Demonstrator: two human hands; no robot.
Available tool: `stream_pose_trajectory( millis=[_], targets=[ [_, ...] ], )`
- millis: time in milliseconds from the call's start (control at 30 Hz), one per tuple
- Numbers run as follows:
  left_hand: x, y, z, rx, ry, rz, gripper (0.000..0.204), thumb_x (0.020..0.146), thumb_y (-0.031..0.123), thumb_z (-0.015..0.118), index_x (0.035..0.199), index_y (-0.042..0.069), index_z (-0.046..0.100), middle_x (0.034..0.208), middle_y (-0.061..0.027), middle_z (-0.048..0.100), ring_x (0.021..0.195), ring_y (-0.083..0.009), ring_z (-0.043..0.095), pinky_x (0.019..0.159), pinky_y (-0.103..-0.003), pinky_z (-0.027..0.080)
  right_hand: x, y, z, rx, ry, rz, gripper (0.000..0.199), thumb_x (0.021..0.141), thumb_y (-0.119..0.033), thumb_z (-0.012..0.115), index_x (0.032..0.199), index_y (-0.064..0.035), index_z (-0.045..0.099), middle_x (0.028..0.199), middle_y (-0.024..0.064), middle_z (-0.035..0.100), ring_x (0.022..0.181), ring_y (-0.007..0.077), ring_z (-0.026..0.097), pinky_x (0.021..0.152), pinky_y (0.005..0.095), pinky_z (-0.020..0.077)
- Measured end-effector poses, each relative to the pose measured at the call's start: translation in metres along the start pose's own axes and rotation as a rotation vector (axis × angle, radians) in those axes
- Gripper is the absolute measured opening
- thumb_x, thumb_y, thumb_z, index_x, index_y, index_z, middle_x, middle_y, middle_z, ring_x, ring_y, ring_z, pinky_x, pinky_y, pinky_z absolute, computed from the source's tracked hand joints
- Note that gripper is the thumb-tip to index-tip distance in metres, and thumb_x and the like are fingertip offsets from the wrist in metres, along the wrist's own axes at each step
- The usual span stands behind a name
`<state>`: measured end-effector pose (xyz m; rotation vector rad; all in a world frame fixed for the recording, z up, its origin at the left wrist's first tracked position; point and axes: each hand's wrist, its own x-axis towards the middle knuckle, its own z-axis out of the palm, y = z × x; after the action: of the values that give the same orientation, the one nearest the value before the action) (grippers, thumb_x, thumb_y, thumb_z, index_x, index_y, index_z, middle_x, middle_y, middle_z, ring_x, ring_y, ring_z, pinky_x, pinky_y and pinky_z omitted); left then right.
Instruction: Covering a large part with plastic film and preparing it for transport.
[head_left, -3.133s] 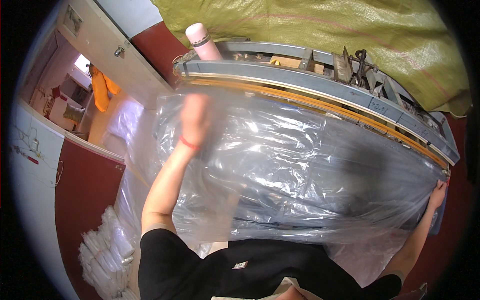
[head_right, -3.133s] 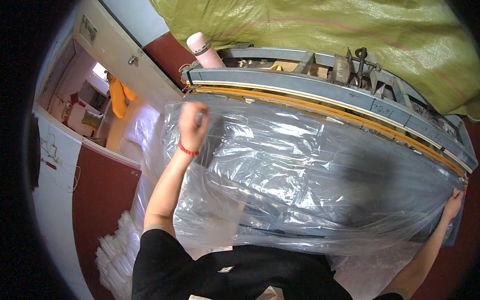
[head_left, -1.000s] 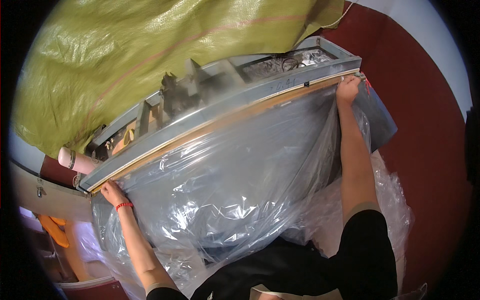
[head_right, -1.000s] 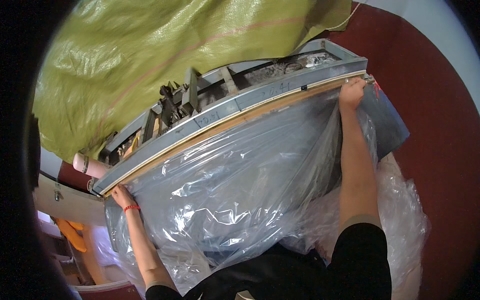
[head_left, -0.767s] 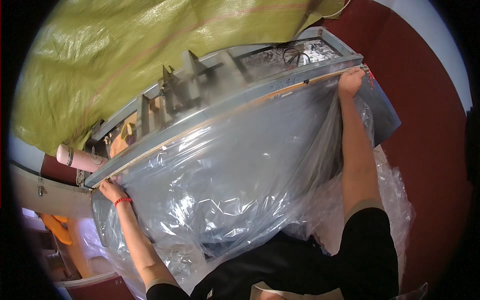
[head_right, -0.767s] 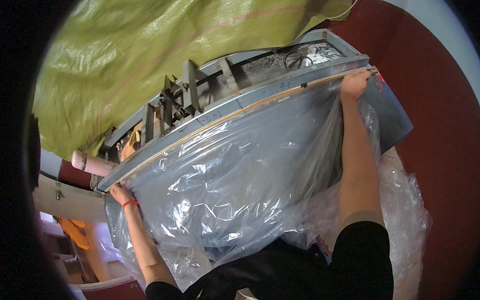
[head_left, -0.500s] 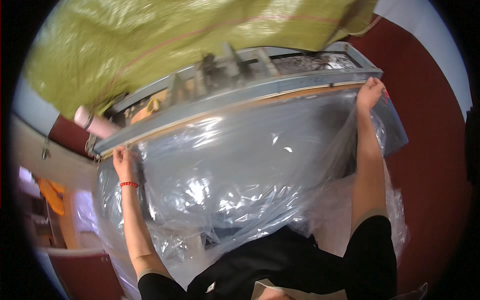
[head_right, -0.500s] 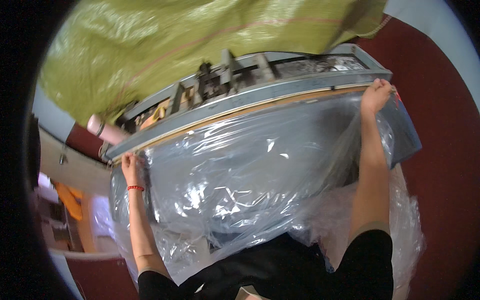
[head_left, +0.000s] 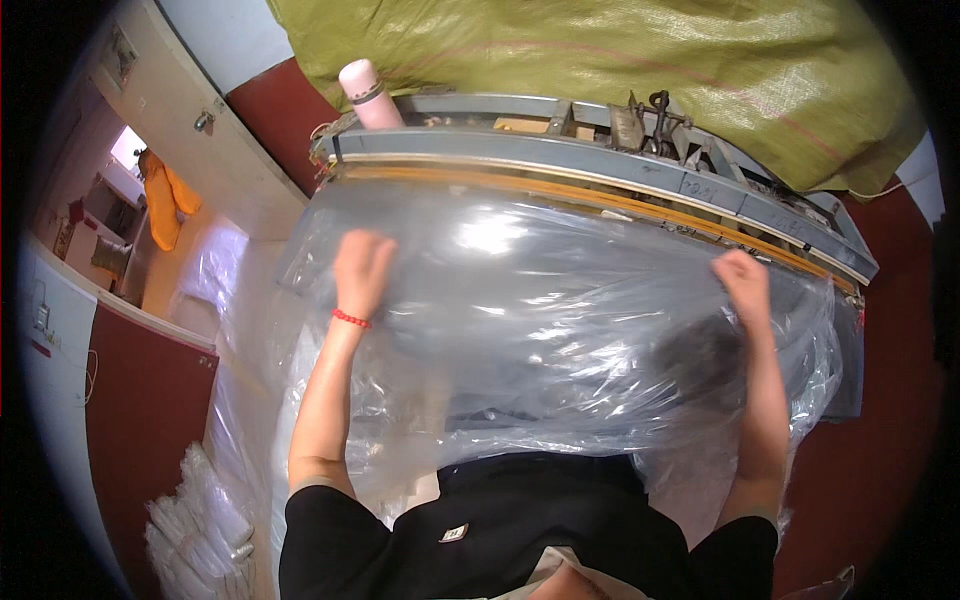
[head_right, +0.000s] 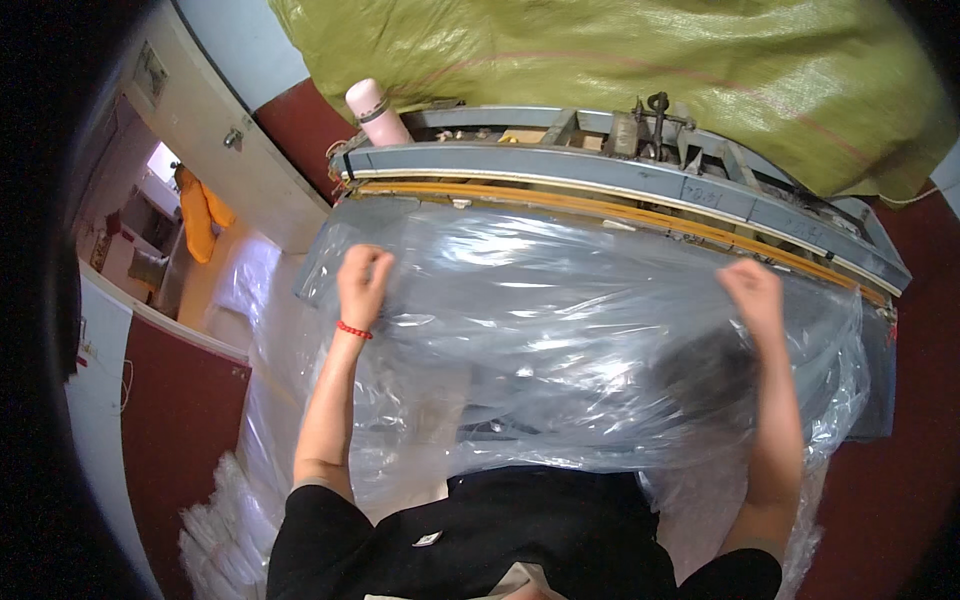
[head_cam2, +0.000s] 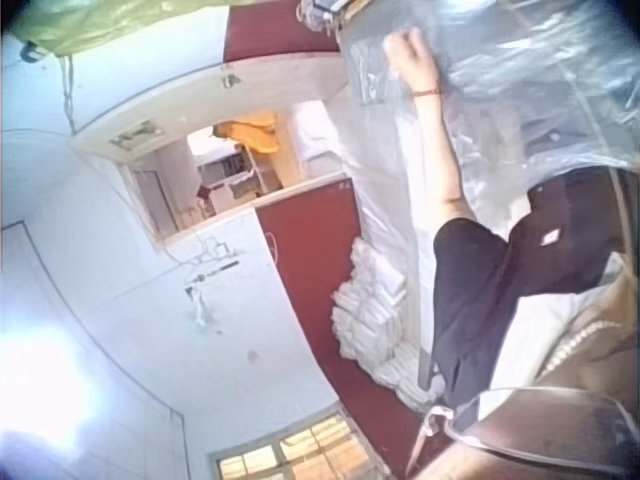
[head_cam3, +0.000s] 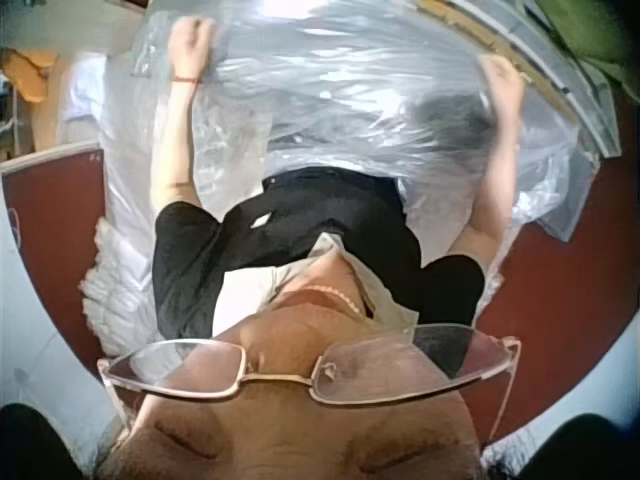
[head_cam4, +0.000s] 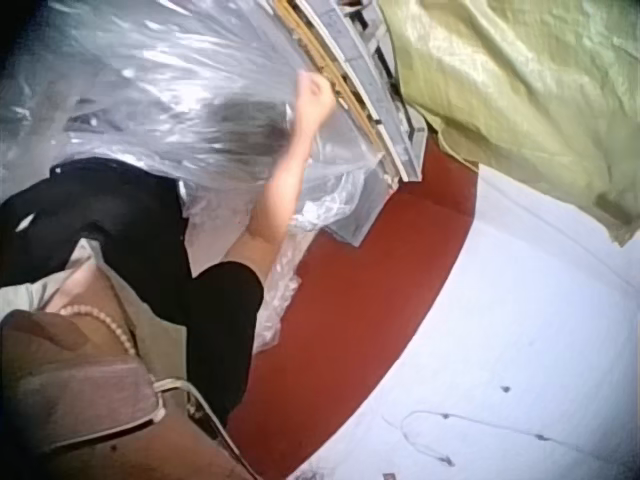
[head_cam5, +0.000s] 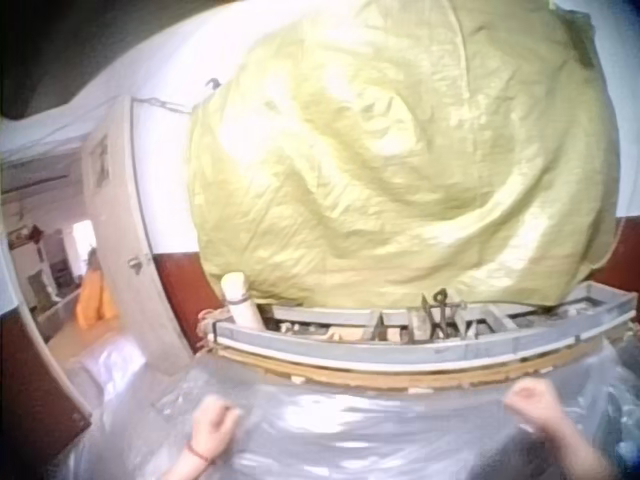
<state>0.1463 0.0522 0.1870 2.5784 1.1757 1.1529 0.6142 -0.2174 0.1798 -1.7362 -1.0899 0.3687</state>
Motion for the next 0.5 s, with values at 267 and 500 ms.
stream_pose_trajectory(
  millis=[267,500],
  targets=[
    [-0.059,0.083,0.003,-0.098,-0.537,0.201,0.052,0.075,0.027,0.061,0.118,0.003,0.044,0.126,-0.0168,0.039,0.12,-0.0348,0.032,0.097,-0.042,0.026,-0.111,0.117,-0.206,-0.715,0.507,0.174,0.022,0.079,-0.021,0.06,0.073,0.0005,0.055,0.062,0.0042,0.053,0.059,0.0099,0.043,0.058,0.0251,0.0385],
    [-0.012,0.006,0.04,0.244,-0.539,0.18,0.053,0.081,0.039,0.049,0.127,0.015,0.037,0.134,-0.01,0.031,0.125,-0.0333,0.023,0.095,-0.052,0.022,-0.123,0.134,-0.224,-0.737,0.569,0.16,0.028,0.081,-0.026,0.057,0.072,-0.0003,0.051,0.06,0.0046,0.048,0.058,0.0117,0.039,0.057,0.0258,0.0379]
  ],
)
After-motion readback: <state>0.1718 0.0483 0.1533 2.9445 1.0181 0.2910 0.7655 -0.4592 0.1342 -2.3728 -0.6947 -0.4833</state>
